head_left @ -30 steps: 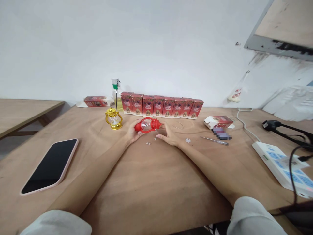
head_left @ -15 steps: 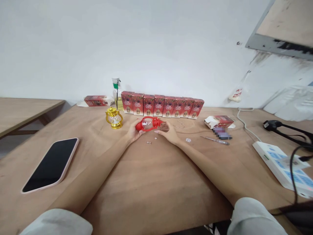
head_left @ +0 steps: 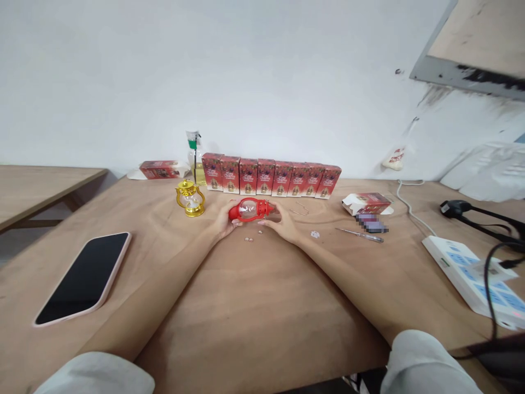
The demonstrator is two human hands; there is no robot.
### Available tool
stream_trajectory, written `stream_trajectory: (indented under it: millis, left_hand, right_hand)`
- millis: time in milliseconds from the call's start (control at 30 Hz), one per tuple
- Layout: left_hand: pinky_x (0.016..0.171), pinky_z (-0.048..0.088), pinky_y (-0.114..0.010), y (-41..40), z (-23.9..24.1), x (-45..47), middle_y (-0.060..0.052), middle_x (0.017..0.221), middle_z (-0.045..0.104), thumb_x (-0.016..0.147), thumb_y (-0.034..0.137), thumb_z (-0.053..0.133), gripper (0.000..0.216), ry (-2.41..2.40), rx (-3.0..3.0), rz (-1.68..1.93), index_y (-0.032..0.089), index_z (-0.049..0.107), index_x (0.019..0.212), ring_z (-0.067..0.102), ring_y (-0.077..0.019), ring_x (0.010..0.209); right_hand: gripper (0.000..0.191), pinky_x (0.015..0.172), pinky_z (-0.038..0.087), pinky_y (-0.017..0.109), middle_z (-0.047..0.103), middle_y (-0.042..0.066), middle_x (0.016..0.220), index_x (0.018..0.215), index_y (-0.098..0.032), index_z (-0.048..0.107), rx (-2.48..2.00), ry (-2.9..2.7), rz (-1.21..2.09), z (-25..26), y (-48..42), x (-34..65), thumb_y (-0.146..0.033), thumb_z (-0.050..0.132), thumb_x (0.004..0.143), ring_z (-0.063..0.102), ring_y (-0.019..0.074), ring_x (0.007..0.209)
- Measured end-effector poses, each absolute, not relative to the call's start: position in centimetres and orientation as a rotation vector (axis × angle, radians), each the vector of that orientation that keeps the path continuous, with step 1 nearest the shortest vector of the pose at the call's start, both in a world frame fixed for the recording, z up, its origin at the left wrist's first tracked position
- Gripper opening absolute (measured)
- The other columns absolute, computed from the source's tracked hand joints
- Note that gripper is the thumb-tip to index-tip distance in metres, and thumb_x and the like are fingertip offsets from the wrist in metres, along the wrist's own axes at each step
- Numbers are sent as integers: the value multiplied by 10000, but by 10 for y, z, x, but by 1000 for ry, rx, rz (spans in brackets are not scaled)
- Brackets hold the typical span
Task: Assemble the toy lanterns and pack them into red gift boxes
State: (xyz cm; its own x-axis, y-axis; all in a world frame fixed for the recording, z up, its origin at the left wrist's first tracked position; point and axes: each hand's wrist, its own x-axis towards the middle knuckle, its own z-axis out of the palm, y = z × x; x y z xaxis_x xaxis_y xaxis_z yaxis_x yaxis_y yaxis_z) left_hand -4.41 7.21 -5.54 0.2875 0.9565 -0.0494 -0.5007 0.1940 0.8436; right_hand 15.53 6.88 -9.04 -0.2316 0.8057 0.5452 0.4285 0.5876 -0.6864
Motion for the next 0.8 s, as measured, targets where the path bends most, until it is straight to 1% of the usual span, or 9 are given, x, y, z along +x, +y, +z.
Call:
stream_trajectory:
  millis: [67, 133, 233, 367, 500, 633, 800]
  left_hand:
    - [330, 210, -146, 72, -55, -44, 16, 466, 505, 734, 274, 589, 170, 678, 833, 1123, 107, 595, 704, 261, -10, 298]
    - [325, 189, -140, 73, -54, -45, 16, 456, 496, 729, 273, 593, 170, 679, 837, 1109, 107, 587, 693, 255, -9, 295]
    - [320, 171, -134, 72, -54, -45, 20, 439, 478, 735, 280, 588, 180, 676, 846, 1098, 107, 577, 686, 238, -8, 291]
    - [325, 205, -135, 73, -55, -45, 33, 438, 463, 750, 283, 570, 176, 662, 853, 1116, 116, 563, 693, 240, -10, 293]
    - [321, 211, -133, 73, -57, -46, 33, 438, 464, 752, 277, 550, 172, 667, 853, 1126, 121, 549, 680, 249, -13, 291]
    - [320, 191, -129, 74, -57, -46, 34, 427, 452, 751, 284, 548, 185, 672, 862, 1116, 115, 555, 675, 244, -10, 292]
    - [318, 166, -128, 74, -58, -46, 34, 438, 466, 741, 301, 553, 197, 681, 873, 1122, 111, 564, 693, 239, -6, 293]
  right_hand:
    - [632, 961, 445, 419, 598, 87, 1202, 1224, -240, 504, -993, -1868, 481, -90, 69, 155, -486, 728, 686, 569, 225, 1090]
    - [628, 965, 443, 417, 597, 89, 1204, 1227, -238, 505, -973, -1884, 458, -90, 68, 155, -481, 725, 692, 567, 226, 1092]
    - [624, 935, 460, 405, 604, 89, 1182, 1234, -233, 507, -966, -1910, 409, -88, 65, 155, -480, 719, 701, 593, 216, 1017]
    - [619, 864, 485, 392, 617, 86, 1141, 1226, -236, 527, -1034, -1903, 387, -84, 62, 155, -489, 720, 696, 606, 209, 919]
    - [604, 875, 471, 401, 631, 72, 1114, 1229, -256, 540, -1060, -1905, 356, -81, 59, 155, -477, 724, 698, 592, 224, 955]
    - [605, 874, 463, 401, 637, 69, 1106, 1244, -256, 537, -1054, -1934, 340, -80, 58, 155, -476, 715, 709, 594, 224, 938]
    - [608, 889, 435, 423, 645, 76, 1110, 1239, -242, 544, -1121, -1968, 272, -79, 57, 154, -500, 705, 712, 574, 253, 1008]
